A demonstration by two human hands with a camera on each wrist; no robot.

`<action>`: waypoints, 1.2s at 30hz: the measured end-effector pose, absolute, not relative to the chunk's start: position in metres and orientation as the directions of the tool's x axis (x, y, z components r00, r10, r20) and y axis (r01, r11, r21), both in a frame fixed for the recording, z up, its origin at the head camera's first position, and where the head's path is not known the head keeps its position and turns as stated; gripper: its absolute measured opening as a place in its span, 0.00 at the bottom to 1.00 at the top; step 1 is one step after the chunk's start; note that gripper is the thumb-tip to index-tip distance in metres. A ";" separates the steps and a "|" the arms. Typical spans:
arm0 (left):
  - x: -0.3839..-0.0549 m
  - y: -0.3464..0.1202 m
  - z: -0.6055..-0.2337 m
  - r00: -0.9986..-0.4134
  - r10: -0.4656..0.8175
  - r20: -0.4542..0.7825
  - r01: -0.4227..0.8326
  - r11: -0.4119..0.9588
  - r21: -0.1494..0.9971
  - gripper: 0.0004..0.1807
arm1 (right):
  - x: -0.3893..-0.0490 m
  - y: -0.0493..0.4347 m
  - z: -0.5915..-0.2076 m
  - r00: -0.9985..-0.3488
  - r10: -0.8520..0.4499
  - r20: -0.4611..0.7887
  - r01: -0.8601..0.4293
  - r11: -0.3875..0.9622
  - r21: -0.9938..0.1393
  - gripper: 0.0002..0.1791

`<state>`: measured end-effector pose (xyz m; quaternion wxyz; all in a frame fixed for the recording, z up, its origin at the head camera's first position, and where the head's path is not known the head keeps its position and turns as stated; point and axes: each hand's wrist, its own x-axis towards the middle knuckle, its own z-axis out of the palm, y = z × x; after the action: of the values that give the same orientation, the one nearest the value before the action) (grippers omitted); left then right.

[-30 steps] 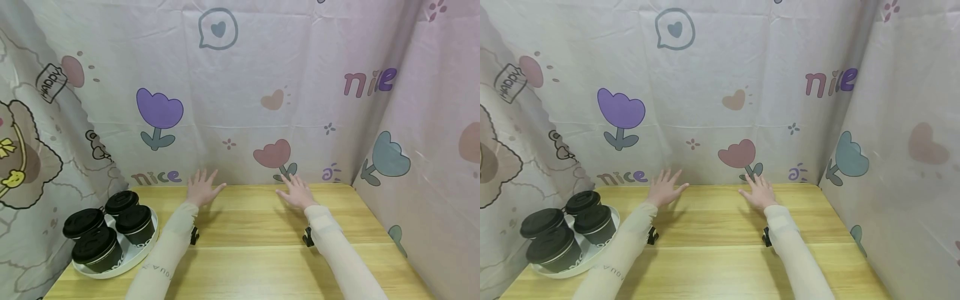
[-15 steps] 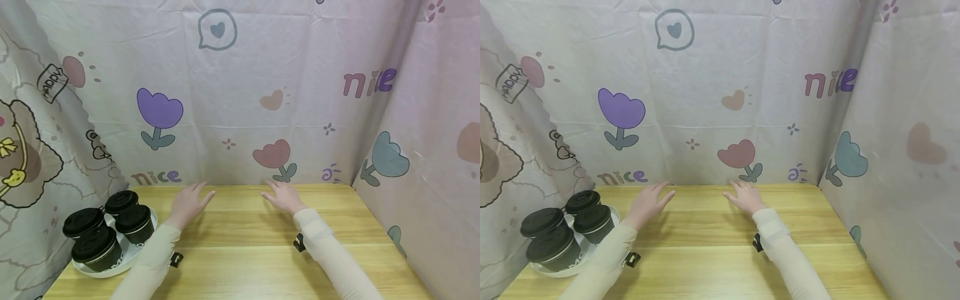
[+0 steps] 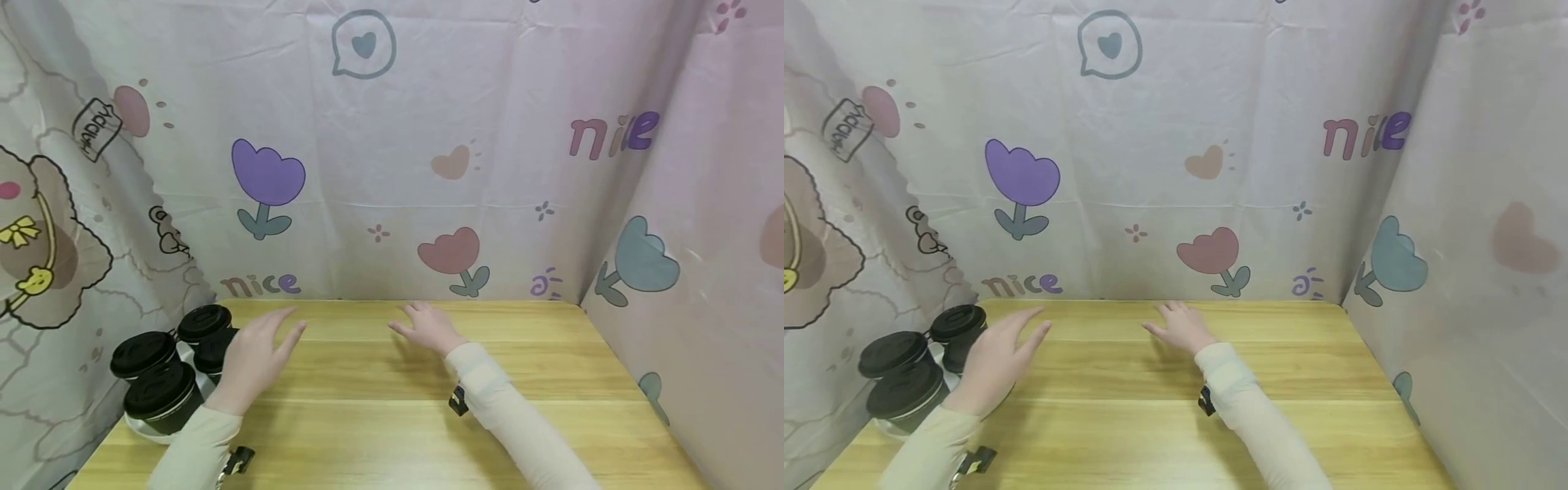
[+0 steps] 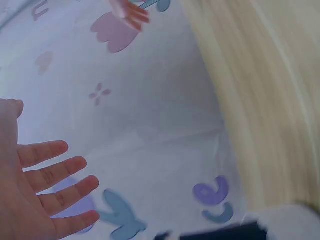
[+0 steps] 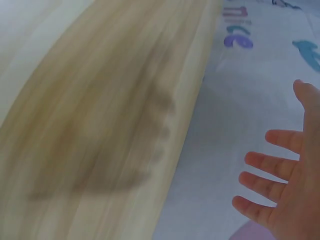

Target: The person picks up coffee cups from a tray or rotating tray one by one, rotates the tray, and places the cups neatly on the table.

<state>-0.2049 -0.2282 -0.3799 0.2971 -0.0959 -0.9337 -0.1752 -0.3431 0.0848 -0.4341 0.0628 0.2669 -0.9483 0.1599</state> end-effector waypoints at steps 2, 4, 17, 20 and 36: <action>-0.194 -0.234 -0.373 -0.773 0.058 0.631 0.294 0.915 0.276 0.26 | -0.343 0.074 -0.434 -0.841 -0.503 0.200 -0.541 0.797 -0.269 0.38; -0.185 -0.242 -0.368 -0.747 0.039 0.664 0.296 0.914 0.279 0.25 | -0.344 0.064 -0.435 -0.833 -0.517 0.196 -0.553 0.789 -0.268 0.38; -0.138 -0.309 -0.355 -0.674 -0.205 0.710 0.162 0.896 0.413 0.22 | -0.341 -0.001 -0.435 -0.796 -0.585 0.155 -0.604 0.750 -0.270 0.37; -0.133 -0.324 -0.356 -0.642 -0.310 0.701 0.140 0.851 0.505 0.22 | -0.342 -0.017 -0.436 -0.781 -0.605 0.155 -0.623 0.739 -0.256 0.36; -0.129 -0.398 -0.380 -0.610 -0.790 0.066 -0.310 0.314 0.898 0.38 | -0.338 -0.090 -0.449 -0.755 -0.644 0.122 -0.635 0.673 -0.378 0.38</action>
<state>-0.1293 -0.3984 -0.3795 0.2590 0.3580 -0.7680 -0.4637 -0.3380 -0.0904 -0.4487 -0.0110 0.3497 -0.9146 0.2027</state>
